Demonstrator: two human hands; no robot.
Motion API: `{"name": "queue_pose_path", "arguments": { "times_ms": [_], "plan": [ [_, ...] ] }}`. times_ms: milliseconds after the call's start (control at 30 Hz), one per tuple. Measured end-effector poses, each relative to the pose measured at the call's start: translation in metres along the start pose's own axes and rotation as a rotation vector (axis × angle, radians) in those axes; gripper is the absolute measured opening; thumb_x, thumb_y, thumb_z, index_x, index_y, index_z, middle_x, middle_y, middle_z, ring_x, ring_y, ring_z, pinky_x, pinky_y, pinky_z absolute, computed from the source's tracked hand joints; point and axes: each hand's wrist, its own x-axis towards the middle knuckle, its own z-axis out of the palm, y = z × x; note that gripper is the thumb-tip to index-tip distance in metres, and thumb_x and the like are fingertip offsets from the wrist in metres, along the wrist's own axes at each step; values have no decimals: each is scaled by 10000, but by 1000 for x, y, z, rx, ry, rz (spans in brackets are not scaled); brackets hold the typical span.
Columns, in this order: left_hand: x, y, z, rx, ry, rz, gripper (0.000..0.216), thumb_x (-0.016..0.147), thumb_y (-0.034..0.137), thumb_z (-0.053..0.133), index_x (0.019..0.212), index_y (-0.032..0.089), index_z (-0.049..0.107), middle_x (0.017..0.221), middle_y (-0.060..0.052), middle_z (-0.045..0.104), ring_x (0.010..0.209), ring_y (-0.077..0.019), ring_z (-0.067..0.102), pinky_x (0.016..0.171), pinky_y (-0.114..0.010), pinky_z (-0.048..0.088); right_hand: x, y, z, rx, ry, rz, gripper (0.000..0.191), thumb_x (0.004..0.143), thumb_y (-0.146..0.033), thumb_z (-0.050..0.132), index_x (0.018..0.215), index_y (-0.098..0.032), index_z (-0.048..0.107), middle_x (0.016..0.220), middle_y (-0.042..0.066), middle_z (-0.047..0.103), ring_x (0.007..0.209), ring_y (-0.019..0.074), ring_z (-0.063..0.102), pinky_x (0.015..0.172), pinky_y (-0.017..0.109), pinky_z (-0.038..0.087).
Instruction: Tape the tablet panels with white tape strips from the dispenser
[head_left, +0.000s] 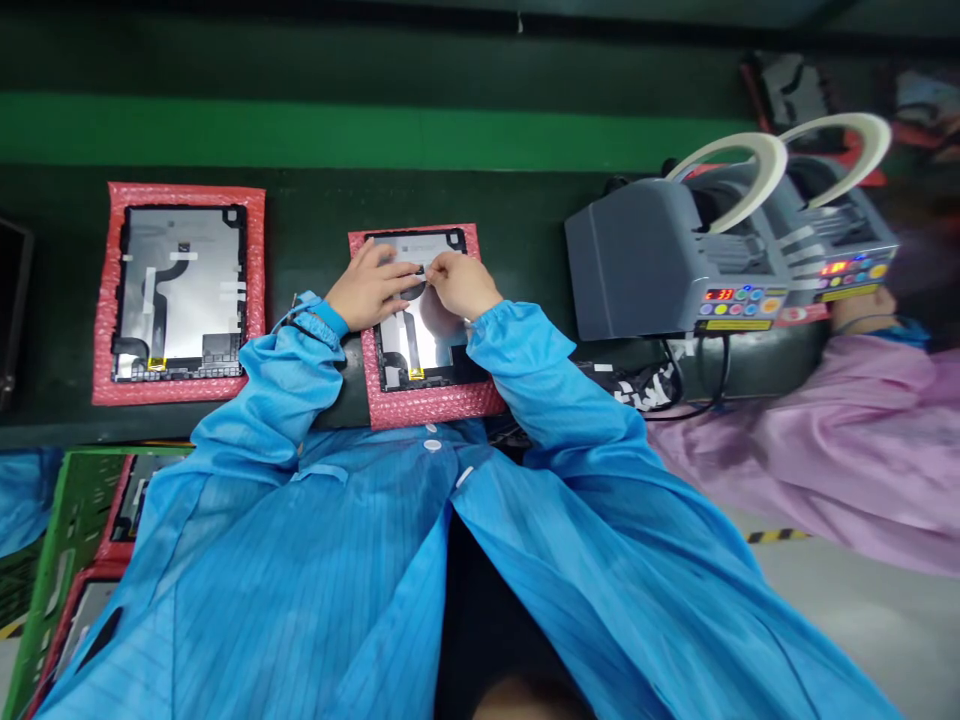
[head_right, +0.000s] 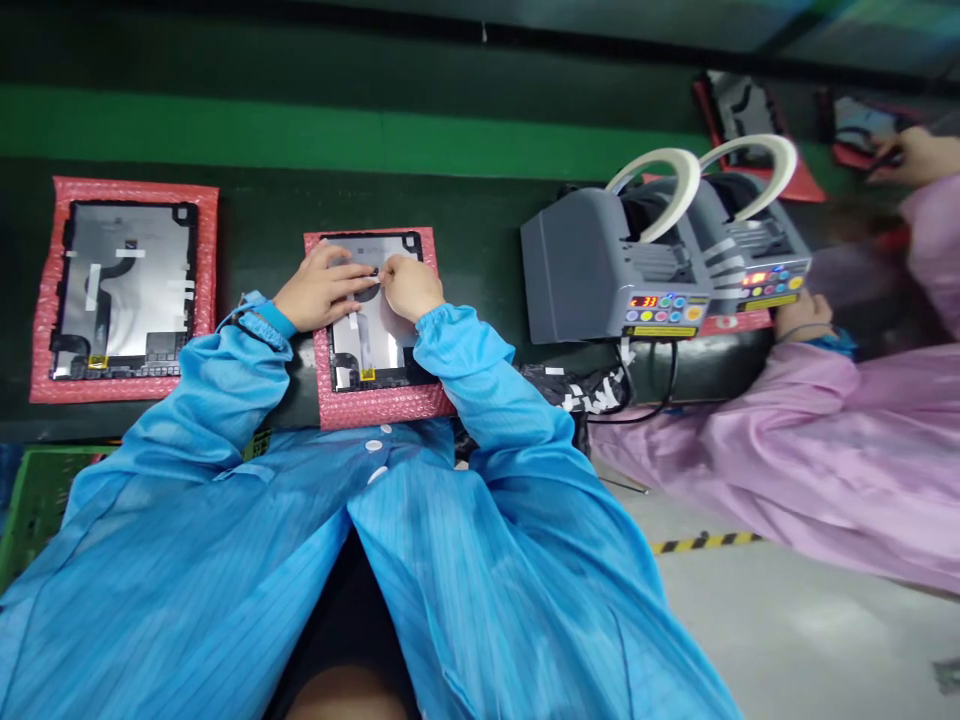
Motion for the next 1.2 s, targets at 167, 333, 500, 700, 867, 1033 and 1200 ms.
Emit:
{"name": "queue_pose_path", "arguments": {
  "times_ms": [167,333,500,700,867,1033,1200],
  "plan": [
    [0,6,-2,23,-10,-42,392,911,382,548,1282,280,625,1392,-78,589,1373,-359,386,1163,-655,202,3,4,11,54,75,-37,161,880,-288,546,774,-188,614,808,106,682,928,264,637,910,402,459],
    [1,9,-4,-35,43,-71,334,888,420,559,1178,302,674,1454,-64,516,1402,-364,359,1169,-623,230,-2,3,16,18,213,-17,233,862,-401,596,902,-171,600,906,156,675,1025,305,609,903,438,466],
    [-2,4,-5,-10,49,-58,356,898,471,529,1148,269,682,1486,-77,473,1395,-355,346,1163,-604,248,-43,40,-3,165,456,63,297,877,-497,548,820,-206,548,821,101,629,941,265,606,851,400,474],
    [7,9,-9,8,126,-13,496,928,581,447,1231,223,609,1481,-75,462,1348,-364,352,1137,-637,252,-123,144,-29,687,992,395,504,889,-697,334,696,-243,439,544,-31,406,499,122,421,495,265,361],
    [35,52,-4,-41,102,106,322,899,383,537,1185,264,623,1451,-94,491,1340,-378,362,1098,-674,286,-128,181,-49,948,1044,477,454,841,-666,467,729,-227,447,567,-51,447,441,76,383,422,218,302],
    [44,84,8,-40,36,155,296,868,282,555,1130,203,667,1403,-138,517,1300,-366,389,1075,-663,338,-126,187,-48,735,1157,333,433,862,-659,448,764,-238,424,636,-39,440,517,93,458,463,223,354],
    [45,84,10,-26,28,154,283,849,249,569,1100,204,691,1345,-131,557,1257,-357,415,1049,-667,364,-138,191,-46,835,1155,330,403,887,-637,438,835,-238,415,713,-30,530,561,80,518,437,180,344]
  ]
}}
